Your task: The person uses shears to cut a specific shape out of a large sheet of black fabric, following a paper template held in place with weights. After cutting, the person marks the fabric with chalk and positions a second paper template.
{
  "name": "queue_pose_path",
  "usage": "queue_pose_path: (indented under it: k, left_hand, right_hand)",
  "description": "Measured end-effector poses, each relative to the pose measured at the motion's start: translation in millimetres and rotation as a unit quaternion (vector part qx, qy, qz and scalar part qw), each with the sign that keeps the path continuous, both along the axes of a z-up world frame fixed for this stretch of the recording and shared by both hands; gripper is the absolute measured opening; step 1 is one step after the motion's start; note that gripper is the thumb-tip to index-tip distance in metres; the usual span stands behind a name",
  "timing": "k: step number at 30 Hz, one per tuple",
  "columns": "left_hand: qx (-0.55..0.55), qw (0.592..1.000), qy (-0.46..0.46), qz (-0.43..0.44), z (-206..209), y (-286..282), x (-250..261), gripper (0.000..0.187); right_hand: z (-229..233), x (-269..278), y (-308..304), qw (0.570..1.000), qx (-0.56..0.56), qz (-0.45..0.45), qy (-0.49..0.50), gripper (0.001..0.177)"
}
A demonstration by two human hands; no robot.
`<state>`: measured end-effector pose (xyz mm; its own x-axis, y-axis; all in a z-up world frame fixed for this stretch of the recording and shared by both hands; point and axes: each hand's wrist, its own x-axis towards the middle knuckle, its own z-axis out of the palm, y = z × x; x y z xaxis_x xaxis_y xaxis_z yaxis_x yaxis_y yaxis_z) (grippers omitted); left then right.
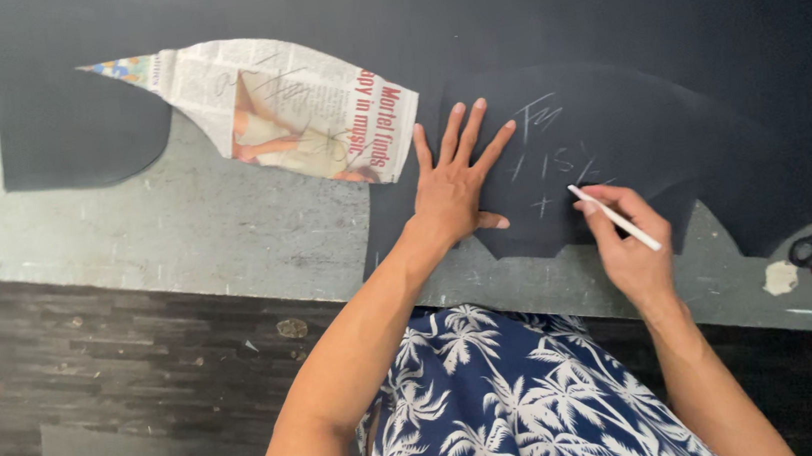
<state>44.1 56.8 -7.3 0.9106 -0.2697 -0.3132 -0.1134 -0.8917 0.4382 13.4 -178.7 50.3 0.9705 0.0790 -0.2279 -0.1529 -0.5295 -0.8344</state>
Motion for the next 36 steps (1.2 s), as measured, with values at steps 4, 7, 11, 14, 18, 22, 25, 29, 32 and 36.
queue_pose_path:
  k: [4,7,11,14,18,22,25,29,32,36]
  left_hand:
    - [-0.008,1.0,0.002,0.002,0,1,-1,0.144]
    - [-0.008,1.0,0.0,0.004,-1,1,-2,0.144]
    - [-0.013,1.0,-0.005,0.004,1,1,-2,0.143]
    - [-0.007,1.0,0.001,0.002,3,1,-1,0.144]
    - [-0.005,1.0,0.008,0.004,2,0,-1,0.144]
    - [-0.002,1.0,0.01,0.002,4,1,0,0.143]
    - [-0.001,1.0,0.011,0.002,4,0,1,0.143]
    - [0.005,1.0,0.01,0.0,3,0,-1,0.143]
    - [0.001,1.0,0.011,0.0,4,1,0,0.143]
    - [0.004,1.0,0.021,-0.005,6,-1,3,0.142]
  right_hand:
    - [2,-5,9,0.998,-0.043,0.044,-0.007,0.018]
    - [2,-2,17,0.995,-0.082,0.053,-0.035,0.018]
    - [7,5,16,0.989,-0.096,0.11,-0.022,0.023]
    - [10,13,10,0.986,-0.094,0.137,0.022,0.018]
    - [10,16,6,0.99,-0.081,0.118,0.008,0.021]
    - [12,17,-1,0.987,-0.115,0.103,0.037,0.02]
    - [13,19,-10,0.987,-0.106,0.117,0.033,0.019]
    - [14,20,-18,0.991,-0.096,0.095,0.016,0.018]
    - [19,28,-20,0.973,-0.188,0.114,0.07,0.018]
    - [26,32,-20,0.972,-0.202,0.092,0.074,0.02]
